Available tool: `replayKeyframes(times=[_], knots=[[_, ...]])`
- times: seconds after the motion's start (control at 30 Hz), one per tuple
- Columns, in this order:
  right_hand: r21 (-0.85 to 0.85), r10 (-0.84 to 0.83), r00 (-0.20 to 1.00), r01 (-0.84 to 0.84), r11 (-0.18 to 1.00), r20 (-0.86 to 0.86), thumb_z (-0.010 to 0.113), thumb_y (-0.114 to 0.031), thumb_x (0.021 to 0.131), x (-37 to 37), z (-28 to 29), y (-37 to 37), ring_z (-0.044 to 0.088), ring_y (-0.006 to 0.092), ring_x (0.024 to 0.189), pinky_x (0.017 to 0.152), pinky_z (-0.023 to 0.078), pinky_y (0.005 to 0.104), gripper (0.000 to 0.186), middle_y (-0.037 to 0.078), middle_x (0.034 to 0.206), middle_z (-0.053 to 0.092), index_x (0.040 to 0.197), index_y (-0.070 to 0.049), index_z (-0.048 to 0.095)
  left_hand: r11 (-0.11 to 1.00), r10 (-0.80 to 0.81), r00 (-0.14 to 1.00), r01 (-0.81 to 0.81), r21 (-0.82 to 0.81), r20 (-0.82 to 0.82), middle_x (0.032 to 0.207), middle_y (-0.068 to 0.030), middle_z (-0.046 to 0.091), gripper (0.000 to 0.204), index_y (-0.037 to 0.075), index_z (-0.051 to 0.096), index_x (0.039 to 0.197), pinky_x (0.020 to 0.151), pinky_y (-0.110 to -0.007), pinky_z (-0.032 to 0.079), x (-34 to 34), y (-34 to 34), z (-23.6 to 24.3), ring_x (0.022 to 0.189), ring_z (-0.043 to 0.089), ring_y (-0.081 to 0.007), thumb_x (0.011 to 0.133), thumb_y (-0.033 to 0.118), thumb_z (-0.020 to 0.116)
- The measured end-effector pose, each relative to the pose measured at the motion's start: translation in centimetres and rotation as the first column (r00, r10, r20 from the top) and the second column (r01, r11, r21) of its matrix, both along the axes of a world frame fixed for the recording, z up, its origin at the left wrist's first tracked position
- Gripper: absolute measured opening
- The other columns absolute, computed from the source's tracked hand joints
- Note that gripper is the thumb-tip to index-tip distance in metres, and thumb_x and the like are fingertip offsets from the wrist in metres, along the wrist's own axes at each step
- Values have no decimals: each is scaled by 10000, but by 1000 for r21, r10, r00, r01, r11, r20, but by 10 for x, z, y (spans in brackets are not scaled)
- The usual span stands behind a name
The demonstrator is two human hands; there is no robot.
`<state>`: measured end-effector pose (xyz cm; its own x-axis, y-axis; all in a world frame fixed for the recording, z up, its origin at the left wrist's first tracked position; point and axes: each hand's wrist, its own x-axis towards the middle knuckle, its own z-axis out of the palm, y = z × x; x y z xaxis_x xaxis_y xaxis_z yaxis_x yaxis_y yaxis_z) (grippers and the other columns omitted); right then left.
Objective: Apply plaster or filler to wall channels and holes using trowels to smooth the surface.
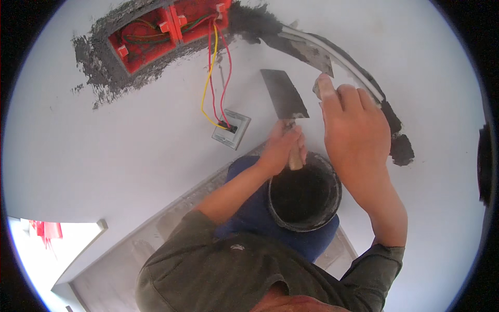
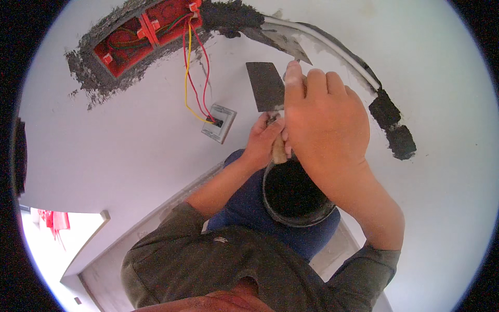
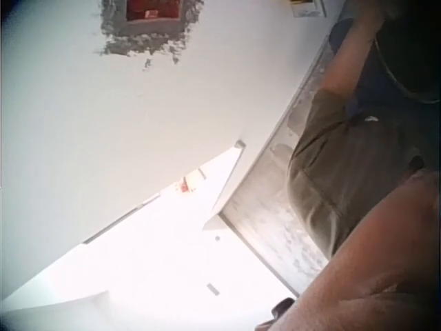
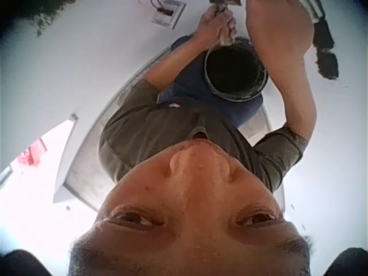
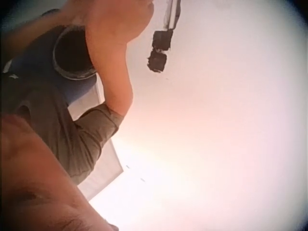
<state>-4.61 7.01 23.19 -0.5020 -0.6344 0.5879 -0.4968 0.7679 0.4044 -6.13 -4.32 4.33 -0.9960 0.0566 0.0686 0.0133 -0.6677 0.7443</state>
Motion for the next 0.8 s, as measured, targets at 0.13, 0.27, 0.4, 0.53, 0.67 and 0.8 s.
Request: replayKeyframes(times=[0.13, 0.27, 0.4, 0.53, 0.67, 0.8], knots=[[17, -15, 999, 16, 1000, -33, 685, -100, 838, 2, -4, -5, 610, 214, 799, 631, 507, 355, 435, 38, 898, 592, 1272, -81, 654, 987, -109, 994, 104, 121, 28, 823, -86, 545, 227, 53, 409, 1168, 491, -389, 531, 20, -22, 6, 596, 614, -242, 1049, 197, 537], [58, 5, 994, 2, 998, -111, 648, -156, 800, -4, -14, 0, 603, 191, 803, 651, 516, 305, 444, 45, 873, 578, 1226, -35, 663, 995, -54, 998, 53, 81, 10, 843, -77, 542, 218, 111, 413, 1117, 483, -381, 558, 31, -24, 8, 581, 617, -233, 1064, 272, 549], [-9, 28, 984, -30, 1000, -177, 639, -158, 809, -14, -38, 5, 605, 192, 814, 659, 516, 308, 456, 50, 929, 601, 1252, -52, 651, 999, -13, 1000, 14, 42, -13, 859, -82, 536, 227, 106, 396, 1122, 516, -380, 572, 31, -18, -1, 630, 626, -233, 1067, 269, 545], [-94, 65, 973, -88, 992, -223, 632, -166, 811, -19, -60, 5, 620, 200, 842, 671, 519, 315, 466, 65, 997, 627, 1266, -65, 642, 1000, 4, 999, -4, -15, -33, 870, -85, 532, 226, 97, 390, 1130, 546, -381, 581, 24, -13, -6, 671, 628, -228, 1070, 255, 539], [-4, 92, 990, -93, 996, -105, 640, -170, 803, -13, -63, 13, 630, 213, 867, 698, 526, 346, 480, 74, 1009, 633, 1273, -74, 644, 999, 34, 998, -36, -39, -45, 871, -86, 533, 231, 91, 399, 1126, 542, -387, 578, 23, -9, -6, 665, 627, -230, 1068, 262, 543], [12, 51, 999, -51, 999, -1, 656, -183, 781, 6, -55, 34, 633, 235, 895, 749, 532, 370, 521, 82, 1040, 646, 1293, -83, 642, 999, 26, 999, -27, -27, -43, 873, -88, 537, 228, 96, 410, 1116, 542, -390, 580, 23, -11, -7, 665, 629, -238, 1063, 264, 554]])
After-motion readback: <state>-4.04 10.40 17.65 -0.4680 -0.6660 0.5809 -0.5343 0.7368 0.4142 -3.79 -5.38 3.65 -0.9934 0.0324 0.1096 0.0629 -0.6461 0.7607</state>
